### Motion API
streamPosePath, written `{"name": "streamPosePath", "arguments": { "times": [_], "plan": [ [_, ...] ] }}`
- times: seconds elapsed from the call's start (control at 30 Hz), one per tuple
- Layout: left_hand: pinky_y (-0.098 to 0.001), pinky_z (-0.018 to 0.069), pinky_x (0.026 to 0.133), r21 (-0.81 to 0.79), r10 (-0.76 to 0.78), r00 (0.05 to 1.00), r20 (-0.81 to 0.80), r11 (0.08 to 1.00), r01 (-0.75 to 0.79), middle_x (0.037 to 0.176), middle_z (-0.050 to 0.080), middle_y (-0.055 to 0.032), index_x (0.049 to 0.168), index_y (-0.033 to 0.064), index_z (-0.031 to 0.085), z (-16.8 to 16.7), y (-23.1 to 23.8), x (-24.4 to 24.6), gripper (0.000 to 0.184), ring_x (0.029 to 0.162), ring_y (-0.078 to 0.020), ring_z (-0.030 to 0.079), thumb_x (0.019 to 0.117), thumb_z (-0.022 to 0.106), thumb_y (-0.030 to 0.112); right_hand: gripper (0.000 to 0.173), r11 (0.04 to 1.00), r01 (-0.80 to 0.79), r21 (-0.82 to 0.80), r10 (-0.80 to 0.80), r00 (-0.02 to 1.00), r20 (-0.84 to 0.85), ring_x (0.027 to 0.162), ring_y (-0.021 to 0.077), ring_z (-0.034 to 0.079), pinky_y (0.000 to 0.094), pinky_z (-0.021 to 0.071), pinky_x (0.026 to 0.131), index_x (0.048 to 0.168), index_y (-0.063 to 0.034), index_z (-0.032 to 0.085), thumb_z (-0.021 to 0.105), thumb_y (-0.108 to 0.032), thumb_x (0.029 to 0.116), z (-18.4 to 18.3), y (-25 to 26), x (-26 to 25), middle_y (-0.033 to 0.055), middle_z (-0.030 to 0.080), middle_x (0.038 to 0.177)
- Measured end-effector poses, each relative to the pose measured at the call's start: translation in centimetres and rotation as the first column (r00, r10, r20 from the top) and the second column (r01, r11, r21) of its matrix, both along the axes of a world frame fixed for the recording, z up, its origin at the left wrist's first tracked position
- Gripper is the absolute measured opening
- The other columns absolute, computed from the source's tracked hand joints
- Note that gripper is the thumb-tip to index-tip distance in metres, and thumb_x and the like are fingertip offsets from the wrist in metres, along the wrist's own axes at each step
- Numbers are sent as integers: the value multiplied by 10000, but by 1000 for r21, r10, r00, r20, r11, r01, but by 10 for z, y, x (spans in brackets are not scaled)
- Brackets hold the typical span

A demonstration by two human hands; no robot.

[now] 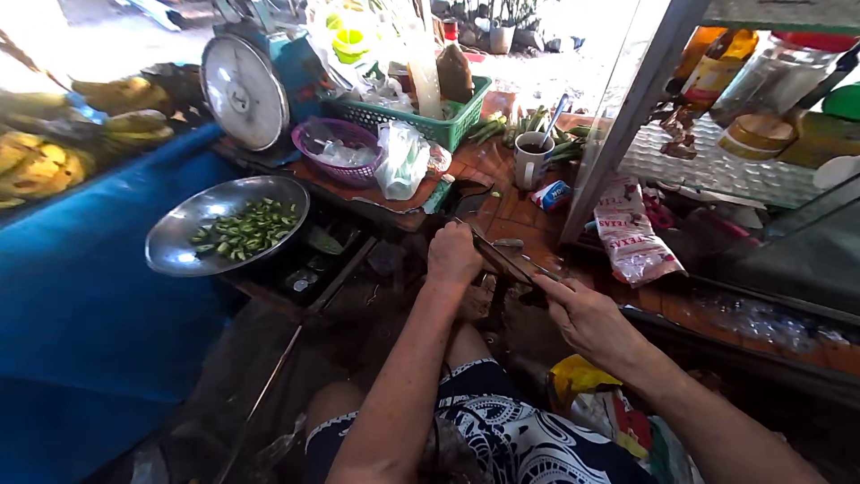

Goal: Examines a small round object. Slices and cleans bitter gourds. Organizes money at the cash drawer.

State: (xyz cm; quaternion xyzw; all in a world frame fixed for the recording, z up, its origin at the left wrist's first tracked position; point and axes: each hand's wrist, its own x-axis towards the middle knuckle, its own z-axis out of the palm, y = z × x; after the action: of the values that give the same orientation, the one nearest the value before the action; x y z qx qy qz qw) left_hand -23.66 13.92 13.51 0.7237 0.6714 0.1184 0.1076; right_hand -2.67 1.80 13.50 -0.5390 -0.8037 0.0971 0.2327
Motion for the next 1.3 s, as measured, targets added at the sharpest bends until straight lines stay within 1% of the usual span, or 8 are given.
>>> {"name": "streamPosePath", "arguments": {
  "times": [0.13, 0.23, 0.43, 0.6, 0.73, 0.97, 1.13, 1.3],
  "plan": [
    [-571, 535, 922, -14, 8, 1000, 20, 1000, -8, 1188, 647, -219, 1125, -9, 693, 1, 1, -2, 259, 1142, -401, 630, 924, 684, 154, 429, 1000, -1, 10, 0, 999, 39, 824, 306, 720, 426, 598, 701, 1412, -135, 628, 437, -163, 1028, 3, -4, 2, 180, 718, 1037],
    [-550, 528, 942, -33, 4, 1000, 24, 999, -3, 1200, 641, -215, 1152, -6, 683, 1, 2, -3, 273, 1169, -392, 619, 934, 663, 156, 447, 992, 14, -129, 4, 990, 144, 824, 330, 704, 455, 585, 717, 1485, -170, 553, 404, -218, 1066, 9, -1, 1, 190, 694, 1022],
    [-552, 520, 956, -2, -24, 999, 24, 1000, 24, 1192, 640, -224, 1153, -17, 678, -4, 3, -5, 269, 1174, -395, 615, 947, 657, 153, 469, 967, 45, -252, 25, 963, 268, 870, 363, 705, 479, 581, 766, 1547, -179, 464, 357, -275, 1100, 19, 3, -10, 212, 684, 1066],
    [-555, 520, 957, 61, -46, 998, 52, 997, 43, 1174, 654, -218, 1133, -21, 686, -10, 3, -7, 254, 1152, -397, 627, 930, 670, 131, 436, 966, 6, -257, 59, 968, 245, 886, 346, 711, 479, 582, 794, 1508, -149, 499, 384, -250, 1100, 20, 19, -19, 187, 698, 1002],
    [-546, 521, 948, 59, -52, 997, 55, 997, 49, 1143, 660, -209, 1099, -18, 687, -11, 3, -6, 218, 1131, -383, 635, 915, 671, 99, 410, 935, 18, -355, 74, 967, 244, 915, 375, 710, 530, 573, 815, 1494, -153, 480, 413, -242, 1099, 18, 45, -33, 187, 701, 989],
    [-565, 521, 953, -42, 3, 991, 132, 999, 2, 1183, 647, -202, 1144, 12, 683, -6, 8, -8, 251, 1154, -383, 623, 920, 690, 125, 410, 936, -26, -352, 67, 992, 106, 893, 361, 711, 553, 562, 810, 1496, -193, 507, 411, -235, 1100, 10, 62, -28, 169, 722, 966],
    [-563, 520, 963, -86, 11, 995, 94, 996, -3, 1217, 634, -204, 1179, 16, 672, -1, 8, -5, 298, 1196, -385, 603, 913, 708, 145, 425, 984, -3, -177, 28, 990, 139, 853, 338, 713, 508, 581, 752, 1486, -185, 534, 404, -243, 1086, 13, 30, -23, 164, 711, 1002],
    [-555, 524, 955, -58, 22, 996, 90, 998, -17, 1179, 639, -220, 1128, -14, 662, -2, 6, -4, 272, 1175, -397, 612, 904, 712, 132, 450, 983, 3, -183, 28, 986, 164, 856, 338, 712, 482, 586, 760, 1510, -165, 512, 379, -232, 1086, 12, 14, -21, 185, 702, 1025]
  ]
}}
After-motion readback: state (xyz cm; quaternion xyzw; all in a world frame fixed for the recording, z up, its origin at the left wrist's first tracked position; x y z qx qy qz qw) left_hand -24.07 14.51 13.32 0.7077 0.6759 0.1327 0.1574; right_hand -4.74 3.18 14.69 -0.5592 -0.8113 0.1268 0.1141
